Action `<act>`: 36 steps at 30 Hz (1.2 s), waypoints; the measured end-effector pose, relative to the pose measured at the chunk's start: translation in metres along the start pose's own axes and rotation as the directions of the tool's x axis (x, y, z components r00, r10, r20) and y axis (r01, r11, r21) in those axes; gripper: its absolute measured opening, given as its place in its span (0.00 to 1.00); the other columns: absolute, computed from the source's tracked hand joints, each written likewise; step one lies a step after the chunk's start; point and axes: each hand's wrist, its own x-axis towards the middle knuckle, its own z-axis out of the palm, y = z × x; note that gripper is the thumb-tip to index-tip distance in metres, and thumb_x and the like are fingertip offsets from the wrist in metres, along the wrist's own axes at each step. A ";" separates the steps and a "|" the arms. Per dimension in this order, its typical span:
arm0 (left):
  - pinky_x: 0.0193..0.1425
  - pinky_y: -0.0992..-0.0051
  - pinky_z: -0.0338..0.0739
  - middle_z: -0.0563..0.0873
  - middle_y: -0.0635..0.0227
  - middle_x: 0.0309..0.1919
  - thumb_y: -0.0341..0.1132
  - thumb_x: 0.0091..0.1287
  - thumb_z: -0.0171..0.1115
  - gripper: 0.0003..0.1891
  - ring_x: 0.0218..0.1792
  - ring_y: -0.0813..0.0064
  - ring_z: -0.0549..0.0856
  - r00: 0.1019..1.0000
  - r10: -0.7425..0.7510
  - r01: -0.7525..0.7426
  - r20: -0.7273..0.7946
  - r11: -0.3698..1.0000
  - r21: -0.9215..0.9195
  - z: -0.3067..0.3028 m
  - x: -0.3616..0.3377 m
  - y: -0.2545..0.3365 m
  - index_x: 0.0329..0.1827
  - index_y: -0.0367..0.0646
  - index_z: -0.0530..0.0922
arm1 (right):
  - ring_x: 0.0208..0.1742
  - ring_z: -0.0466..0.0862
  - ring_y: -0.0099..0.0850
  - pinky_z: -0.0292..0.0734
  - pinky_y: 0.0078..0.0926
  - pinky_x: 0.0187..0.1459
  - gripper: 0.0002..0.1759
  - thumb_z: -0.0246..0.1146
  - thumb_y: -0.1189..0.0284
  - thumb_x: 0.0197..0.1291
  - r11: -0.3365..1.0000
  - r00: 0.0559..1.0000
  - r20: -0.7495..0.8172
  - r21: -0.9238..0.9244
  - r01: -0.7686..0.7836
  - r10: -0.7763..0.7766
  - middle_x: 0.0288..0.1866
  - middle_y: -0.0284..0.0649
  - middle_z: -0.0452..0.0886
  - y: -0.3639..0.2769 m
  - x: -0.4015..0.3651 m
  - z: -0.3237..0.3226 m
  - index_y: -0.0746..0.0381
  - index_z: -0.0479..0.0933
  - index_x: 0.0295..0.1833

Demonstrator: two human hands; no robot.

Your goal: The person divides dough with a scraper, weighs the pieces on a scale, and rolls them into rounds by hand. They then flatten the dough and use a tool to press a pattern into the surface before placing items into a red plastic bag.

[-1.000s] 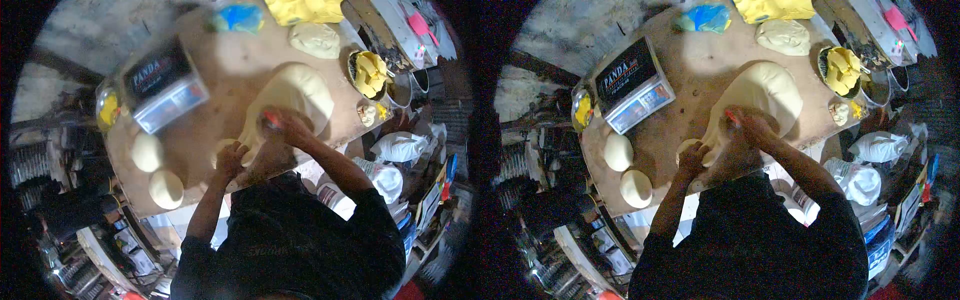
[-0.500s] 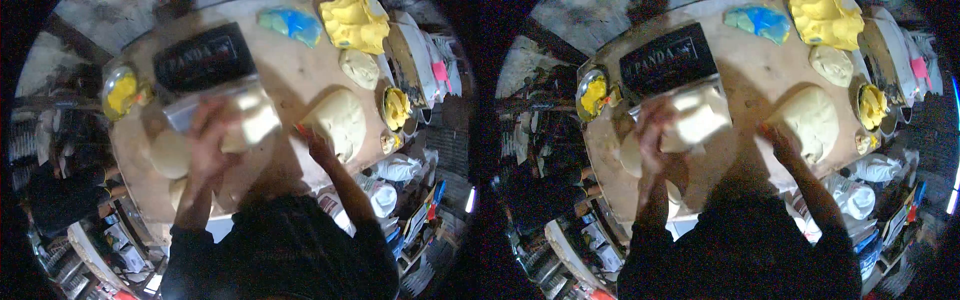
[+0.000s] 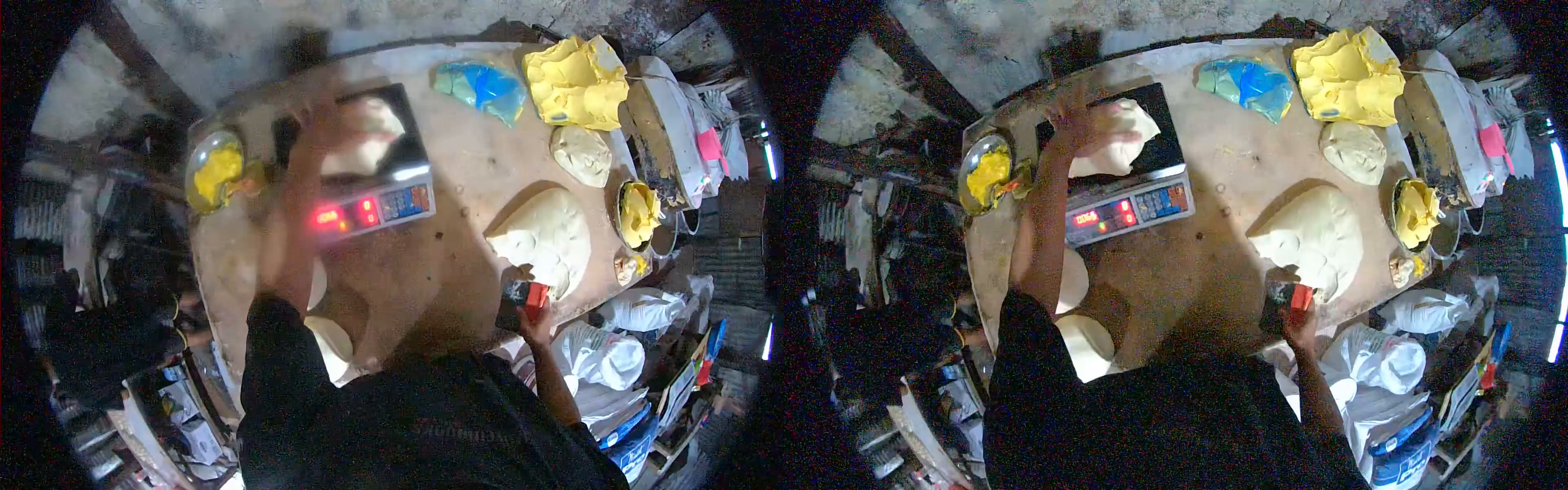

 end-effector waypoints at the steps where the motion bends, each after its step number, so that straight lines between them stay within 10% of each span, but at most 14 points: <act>1: 0.69 0.46 0.48 0.69 0.57 0.61 0.54 0.46 0.70 0.33 0.67 0.54 0.61 0.999 -0.050 0.046 0.015 0.983 0.177 0.005 0.005 -0.002 0.55 0.55 0.74 | 0.44 0.78 0.26 0.75 0.25 0.43 0.26 0.66 0.78 0.54 1.000 1.000 0.009 0.017 -0.002 0.002 0.45 0.38 0.78 0.020 -0.001 -0.003 0.65 0.66 0.57; 3: 0.66 0.50 0.57 0.73 0.57 0.56 0.52 0.46 0.71 0.30 0.60 0.52 0.69 0.748 -0.022 0.112 -0.663 0.989 0.093 -0.028 -0.014 0.054 0.53 0.54 0.74 | 0.43 0.79 0.26 0.75 0.23 0.43 0.26 0.66 0.79 0.53 0.982 0.995 0.038 0.160 -0.100 0.095 0.45 0.39 0.78 0.080 0.001 -0.002 0.65 0.67 0.57; 5: 0.56 0.61 0.71 0.78 0.59 0.43 0.42 0.51 0.69 0.24 0.48 0.59 0.78 0.764 0.075 -0.219 -0.641 0.964 -0.148 0.004 -0.041 0.098 0.50 0.44 0.75 | 0.45 0.79 0.28 0.75 0.27 0.46 0.25 0.68 0.78 0.51 0.951 0.978 0.074 0.228 -0.207 0.195 0.46 0.41 0.78 0.086 0.005 0.001 0.64 0.69 0.56; 6: 0.51 0.67 0.75 0.79 0.61 0.41 0.36 0.56 0.66 0.19 0.45 0.64 0.80 0.961 -0.010 -0.161 -0.276 0.793 -0.588 0.059 -0.057 0.113 0.49 0.41 0.74 | 0.47 0.78 0.30 0.74 0.30 0.48 0.28 0.69 0.75 0.50 0.823 0.974 0.166 0.524 -0.217 0.151 0.47 0.42 0.78 0.154 0.008 0.012 0.64 0.69 0.57; 8: 0.46 0.69 0.78 0.81 0.62 0.40 0.36 0.58 0.65 0.18 0.40 0.68 0.82 0.962 0.245 -0.230 -0.118 0.502 -0.834 0.180 -0.100 0.165 0.49 0.38 0.75 | 0.49 0.78 0.32 0.73 0.32 0.50 0.30 0.71 0.72 0.48 0.597 0.972 0.223 0.770 -0.226 0.080 0.48 0.42 0.77 0.176 0.008 0.011 0.64 0.69 0.58; 10: 0.44 0.68 0.77 0.84 0.56 0.38 0.39 0.56 0.67 0.21 0.39 0.65 0.83 0.998 0.048 0.002 0.048 0.685 -0.729 0.212 -0.115 0.226 0.48 0.35 0.77 | 0.52 0.76 0.36 0.72 0.35 0.53 0.37 0.74 0.67 0.43 0.986 0.998 0.053 0.161 -0.039 0.031 0.51 0.45 0.77 0.088 0.016 0.001 0.63 0.67 0.61; 14: 0.40 0.71 0.78 0.84 0.57 0.35 0.41 0.58 0.66 0.20 0.36 0.71 0.83 0.899 -0.217 0.427 0.382 0.633 -0.646 0.226 -0.114 0.295 0.47 0.36 0.79 | 0.52 0.77 0.39 0.72 0.35 0.52 0.40 0.73 0.67 0.43 0.997 0.994 0.083 0.017 0.071 -0.072 0.51 0.48 0.76 0.070 0.004 -0.017 0.65 0.65 0.62; 17: 0.39 0.71 0.77 0.85 0.58 0.32 0.42 0.62 0.62 0.18 0.34 0.71 0.83 0.914 -0.022 0.335 0.404 0.603 -0.724 0.231 -0.114 0.271 0.45 0.34 0.79 | 0.53 0.77 0.42 0.72 0.36 0.52 0.40 0.72 0.67 0.44 0.988 0.952 0.267 0.016 -0.156 0.146 0.52 0.50 0.76 0.038 -0.005 -0.040 0.65 0.64 0.63; 21: 0.39 0.62 0.75 0.84 0.53 0.33 0.45 0.61 0.60 0.18 0.34 0.63 0.83 0.982 -0.082 0.191 0.173 0.410 -0.892 0.232 -0.176 0.242 0.41 0.36 0.78 | 0.52 0.78 0.48 0.74 0.41 0.49 0.33 0.64 0.67 0.54 0.862 0.923 0.146 -0.330 0.384 -0.355 0.52 0.53 0.76 0.009 0.012 -0.036 0.65 0.62 0.64; 23: 0.41 0.65 0.77 0.85 0.56 0.35 0.44 0.63 0.60 0.17 0.34 0.65 0.84 0.941 -0.124 0.313 0.315 0.669 -0.674 0.207 -0.192 0.241 0.44 0.39 0.80 | 0.58 0.73 0.53 0.71 0.44 0.56 0.29 0.57 0.74 0.53 0.866 0.876 0.167 -0.152 0.477 -0.453 0.57 0.55 0.71 -0.026 0.038 -0.024 0.65 0.63 0.63; 26: 0.43 0.64 0.78 0.86 0.57 0.38 0.44 0.62 0.61 0.17 0.35 0.64 0.85 0.927 -0.238 0.369 0.289 0.707 -0.603 0.238 -0.204 0.232 0.44 0.40 0.81 | 0.48 0.79 0.54 0.78 0.44 0.45 0.33 0.57 0.77 0.52 0.899 0.930 0.366 -0.394 0.192 -0.039 0.56 0.55 0.72 -0.038 0.075 0.012 0.65 0.58 0.66; 30: 0.41 0.65 0.78 0.86 0.58 0.37 0.43 0.62 0.62 0.15 0.34 0.65 0.85 0.960 -0.129 0.221 0.249 0.895 -0.388 0.257 -0.212 0.207 0.42 0.40 0.81 | 0.37 0.81 0.53 0.78 0.44 0.35 0.29 0.58 0.73 0.55 0.669 0.875 0.251 -0.568 0.480 -0.414 0.46 0.54 0.78 -0.053 0.090 0.054 0.63 0.58 0.63; 32: 0.42 0.65 0.77 0.84 0.57 0.38 0.46 0.65 0.58 0.20 0.39 0.64 0.84 0.933 -0.275 0.319 0.230 0.344 -0.883 0.211 -0.215 0.221 0.51 0.38 0.77 | 0.38 0.81 0.52 0.77 0.43 0.37 0.25 0.59 0.69 0.57 0.529 0.813 0.267 -0.647 0.549 -0.518 0.42 0.55 0.79 -0.062 0.099 0.073 0.61 0.62 0.59; 36: 0.44 0.68 0.77 0.82 0.59 0.45 0.46 0.67 0.54 0.22 0.44 0.65 0.83 0.891 -0.075 0.434 0.448 0.430 -0.792 0.210 -0.167 0.162 0.56 0.38 0.73 | 0.36 0.80 0.56 0.76 0.49 0.38 0.23 0.57 0.69 0.57 0.747 0.968 0.243 -0.632 0.206 -0.061 0.37 0.58 0.79 -0.117 0.129 0.079 0.62 0.61 0.57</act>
